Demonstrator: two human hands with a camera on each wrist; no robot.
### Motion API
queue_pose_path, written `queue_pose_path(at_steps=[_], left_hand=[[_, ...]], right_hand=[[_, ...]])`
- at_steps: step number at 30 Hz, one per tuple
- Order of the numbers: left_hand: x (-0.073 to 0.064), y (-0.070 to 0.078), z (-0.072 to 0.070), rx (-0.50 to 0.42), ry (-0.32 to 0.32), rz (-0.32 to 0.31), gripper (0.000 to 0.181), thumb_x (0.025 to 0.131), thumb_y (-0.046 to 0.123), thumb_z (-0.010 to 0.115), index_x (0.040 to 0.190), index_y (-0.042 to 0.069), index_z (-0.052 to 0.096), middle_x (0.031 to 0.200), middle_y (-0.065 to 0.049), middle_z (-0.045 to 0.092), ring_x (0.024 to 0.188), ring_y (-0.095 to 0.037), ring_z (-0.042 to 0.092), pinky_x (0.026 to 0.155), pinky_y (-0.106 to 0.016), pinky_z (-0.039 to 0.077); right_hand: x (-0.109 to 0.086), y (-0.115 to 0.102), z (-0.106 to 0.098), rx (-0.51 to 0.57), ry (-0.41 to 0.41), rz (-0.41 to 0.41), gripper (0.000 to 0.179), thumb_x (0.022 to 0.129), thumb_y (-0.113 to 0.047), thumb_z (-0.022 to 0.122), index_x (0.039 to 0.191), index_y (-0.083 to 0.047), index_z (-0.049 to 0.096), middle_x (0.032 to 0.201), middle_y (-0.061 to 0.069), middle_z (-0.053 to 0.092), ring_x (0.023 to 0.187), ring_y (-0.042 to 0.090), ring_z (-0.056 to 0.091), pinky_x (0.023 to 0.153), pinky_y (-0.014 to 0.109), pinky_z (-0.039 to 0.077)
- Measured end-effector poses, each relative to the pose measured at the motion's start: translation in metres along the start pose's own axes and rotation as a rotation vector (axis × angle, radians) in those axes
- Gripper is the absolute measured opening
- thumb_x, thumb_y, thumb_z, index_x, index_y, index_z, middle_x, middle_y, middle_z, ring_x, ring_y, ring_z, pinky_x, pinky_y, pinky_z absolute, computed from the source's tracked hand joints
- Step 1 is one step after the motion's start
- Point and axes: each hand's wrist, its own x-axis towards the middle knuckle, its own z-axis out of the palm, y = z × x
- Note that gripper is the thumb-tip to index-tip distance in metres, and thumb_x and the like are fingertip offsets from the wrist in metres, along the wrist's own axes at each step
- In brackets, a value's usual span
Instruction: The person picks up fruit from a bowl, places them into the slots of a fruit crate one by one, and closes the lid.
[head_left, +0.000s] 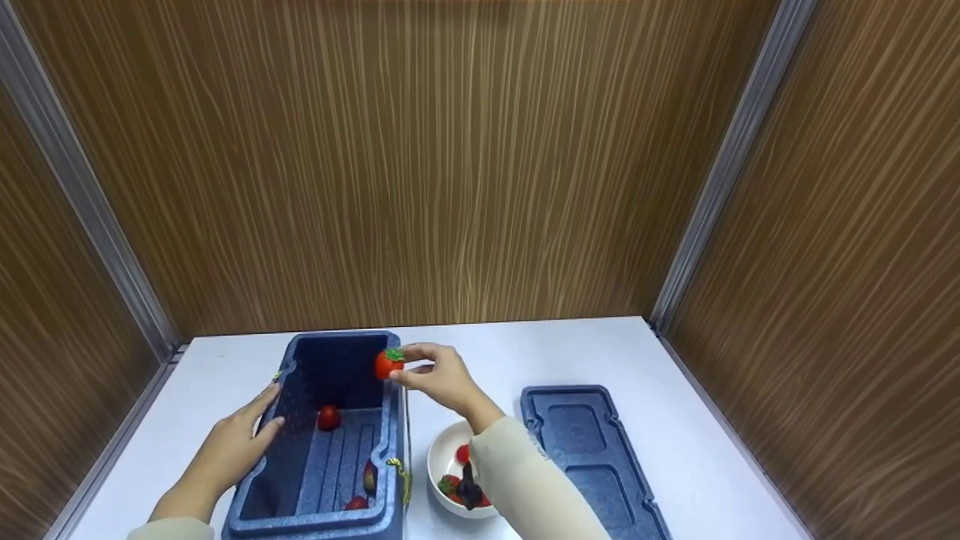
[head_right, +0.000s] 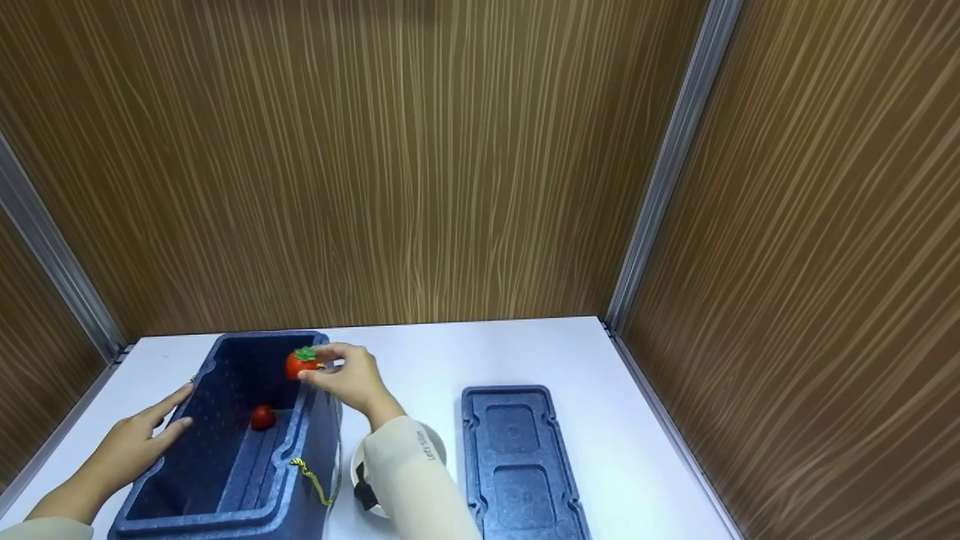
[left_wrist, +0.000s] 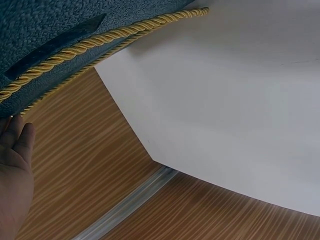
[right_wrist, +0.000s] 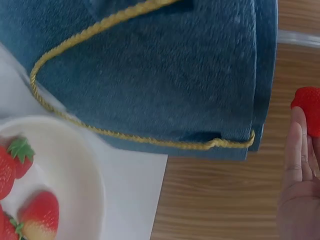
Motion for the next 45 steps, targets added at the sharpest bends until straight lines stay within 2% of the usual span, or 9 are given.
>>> queue_pose_path(at_steps=[2, 11, 18, 25, 29, 38, 45], left_hand=[[0.0, 0.0, 0.0, 0.002, -0.004, 0.0, 0.053, 0.097, 0.021, 0.055, 0.143, -0.001, 0.039, 0.142, -0.024, 0.04, 0.123, -0.05, 0.04, 0.101, -0.063, 0.031], [0.0, 0.0, 0.0, 0.003, -0.005, -0.001, 0.053, 0.097, 0.02, 0.054, 0.143, -0.001, 0.038, 0.142, -0.024, 0.04, 0.123, -0.05, 0.041, 0.101, -0.063, 0.031], [-0.001, 0.0, 0.0, -0.002, -0.001, -0.004, 0.053, 0.096, 0.019, 0.055, 0.142, -0.002, 0.039, 0.141, -0.025, 0.041, 0.122, -0.051, 0.042, 0.1, -0.064, 0.032], [-0.001, 0.001, -0.002, -0.006, -0.024, -0.025, 0.054, 0.097, 0.022, 0.055, 0.143, 0.0, 0.039, 0.141, -0.025, 0.04, 0.123, -0.05, 0.041, 0.1, -0.064, 0.031], [0.0, 0.001, -0.003, -0.013, -0.043, -0.037, 0.055, 0.098, 0.024, 0.054, 0.144, 0.0, 0.037, 0.142, -0.025, 0.038, 0.124, -0.05, 0.04, 0.1, -0.064, 0.03], [0.0, 0.001, -0.002, 0.004, -0.049, -0.039, 0.055, 0.098, 0.024, 0.053, 0.144, 0.0, 0.037, 0.144, -0.024, 0.037, 0.125, -0.049, 0.039, 0.101, -0.063, 0.03], [0.0, 0.002, -0.001, 0.0, -0.06, -0.049, 0.055, 0.098, 0.023, 0.053, 0.145, 0.001, 0.036, 0.143, -0.025, 0.037, 0.125, -0.05, 0.039, 0.1, -0.064, 0.03]], right_hand=[[0.001, -0.003, 0.007, 0.008, -0.012, -0.016, 0.031, 0.082, -0.001, 0.072, 0.11, 0.008, 0.065, 0.104, 0.015, 0.067, 0.081, 0.02, 0.068, 0.071, 0.029, 0.057], [0.011, 0.013, 0.036, 0.05, -0.069, -0.016, 0.031, 0.08, -0.003, 0.075, 0.111, 0.002, 0.067, 0.1, 0.005, 0.068, 0.076, 0.015, 0.069, 0.066, 0.027, 0.057], [0.008, 0.008, 0.054, -0.06, -0.148, -0.022, 0.032, 0.081, -0.011, 0.077, 0.11, -0.003, 0.069, 0.1, 0.0, 0.068, 0.079, 0.01, 0.066, 0.069, 0.021, 0.055], [0.005, 0.002, 0.073, -0.091, -0.245, -0.021, 0.033, 0.081, -0.01, 0.077, 0.112, -0.003, 0.069, 0.101, -0.003, 0.068, 0.083, 0.007, 0.066, 0.072, 0.018, 0.053], [0.004, -0.002, 0.078, -0.135, -0.308, -0.021, 0.033, 0.081, -0.011, 0.077, 0.111, -0.002, 0.069, 0.098, -0.004, 0.069, 0.081, 0.003, 0.064, 0.073, 0.016, 0.052], [0.004, -0.007, 0.08, -0.258, -0.434, -0.004, 0.03, 0.079, -0.012, 0.079, 0.107, -0.003, 0.072, 0.089, -0.005, 0.071, 0.074, -0.002, 0.062, 0.065, 0.015, 0.052], [0.004, -0.011, 0.082, -0.359, -0.519, 0.046, 0.027, 0.079, -0.015, 0.079, 0.103, -0.004, 0.074, 0.086, -0.008, 0.071, 0.07, -0.004, 0.062, 0.061, 0.014, 0.052]])
